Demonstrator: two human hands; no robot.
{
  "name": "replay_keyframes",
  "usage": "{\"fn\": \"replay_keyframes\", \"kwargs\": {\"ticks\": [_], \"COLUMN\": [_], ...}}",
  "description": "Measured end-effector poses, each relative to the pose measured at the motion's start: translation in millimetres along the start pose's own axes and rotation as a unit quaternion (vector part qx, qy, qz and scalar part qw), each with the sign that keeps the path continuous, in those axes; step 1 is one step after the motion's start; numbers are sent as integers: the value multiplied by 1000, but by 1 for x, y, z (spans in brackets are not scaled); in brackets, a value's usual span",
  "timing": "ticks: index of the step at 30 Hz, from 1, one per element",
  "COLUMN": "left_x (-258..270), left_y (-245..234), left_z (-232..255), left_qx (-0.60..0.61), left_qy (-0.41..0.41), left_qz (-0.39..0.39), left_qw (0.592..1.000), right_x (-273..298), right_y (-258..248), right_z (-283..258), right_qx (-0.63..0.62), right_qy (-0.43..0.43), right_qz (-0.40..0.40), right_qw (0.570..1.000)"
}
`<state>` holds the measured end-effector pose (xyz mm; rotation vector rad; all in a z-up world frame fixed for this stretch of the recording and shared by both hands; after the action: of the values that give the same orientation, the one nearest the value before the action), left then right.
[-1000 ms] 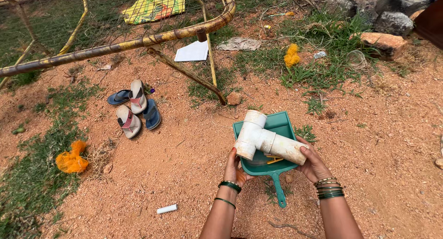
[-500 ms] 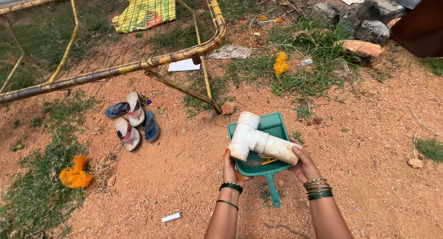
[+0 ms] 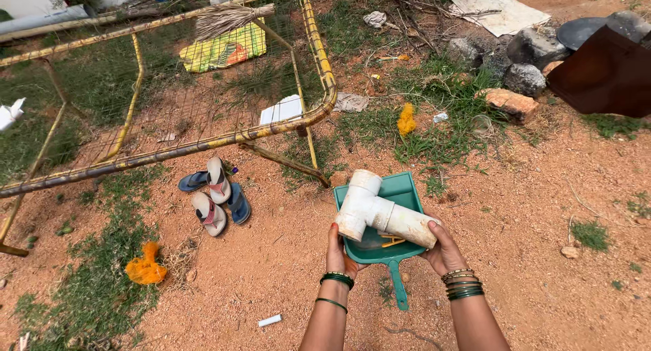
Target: The person collects clothespins and pipe fittings from the ground into a dustpan, carries the dustpan across the yard, and places it into a basin on an outdoor table.
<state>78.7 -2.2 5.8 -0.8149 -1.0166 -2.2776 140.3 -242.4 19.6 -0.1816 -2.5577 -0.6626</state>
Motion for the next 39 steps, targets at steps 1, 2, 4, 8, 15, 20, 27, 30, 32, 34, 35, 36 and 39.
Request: {"fn": "replay_keyframes", "kwargs": {"ticks": [1,2,4,8,15,20,27,30,32,34,35,36,39], "left_x": [11,24,46,84,130,171,247,259,267,270,273,279,306], "left_y": [6,14,32,55,97,118,136,123,111,106,98,91,86], "left_z": [2,4,19,36,75,104,160,174,183,193,199,205,223], "left_qx": [1,-4,-9,-4,-53,-71,-70,-62,-55,-44,-59,-74,-84], "left_qy": [-2,0,7,-11,-1,-4,18,19,21,28,43,59,68], "left_qz": [0,-12,-26,2,-36,-41,-64,-43,-37,-37,-25,-14,-29], "left_qw": [1000,1000,1000,1000,998,997,995,997,998,998,997,995,994], "right_x": [8,16,28,54,104,146,207,233,252,263,272,280,299], "right_y": [0,-3,5,17,51,79,129,150,163,179,182,185,202], "right_z": [-8,-17,-37,-70,-137,-178,-217,-227,-226,-231,-226,-222,-213], "right_qx": [2,6,9,-22,-101,-138,-162,-170,-171,-170,-173,-176,-157], "right_qy": [0,-4,-11,4,6,10,15,13,27,35,47,59,85], "right_qz": [1,13,19,32,40,58,102,112,109,100,112,124,117], "right_qw": [1000,1000,1000,999,994,989,981,979,979,980,977,975,977]}}
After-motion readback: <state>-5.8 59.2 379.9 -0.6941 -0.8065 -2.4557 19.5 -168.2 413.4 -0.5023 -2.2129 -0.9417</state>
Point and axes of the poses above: each hand's wrist, its own x-axis away from the middle knuckle, its own y-axis out of the palm, z = x × y, the point moved 10 cm from there along -x, towards the middle knuckle, and after that the axes turned 14 degrees about z, right-handed, at the moved point
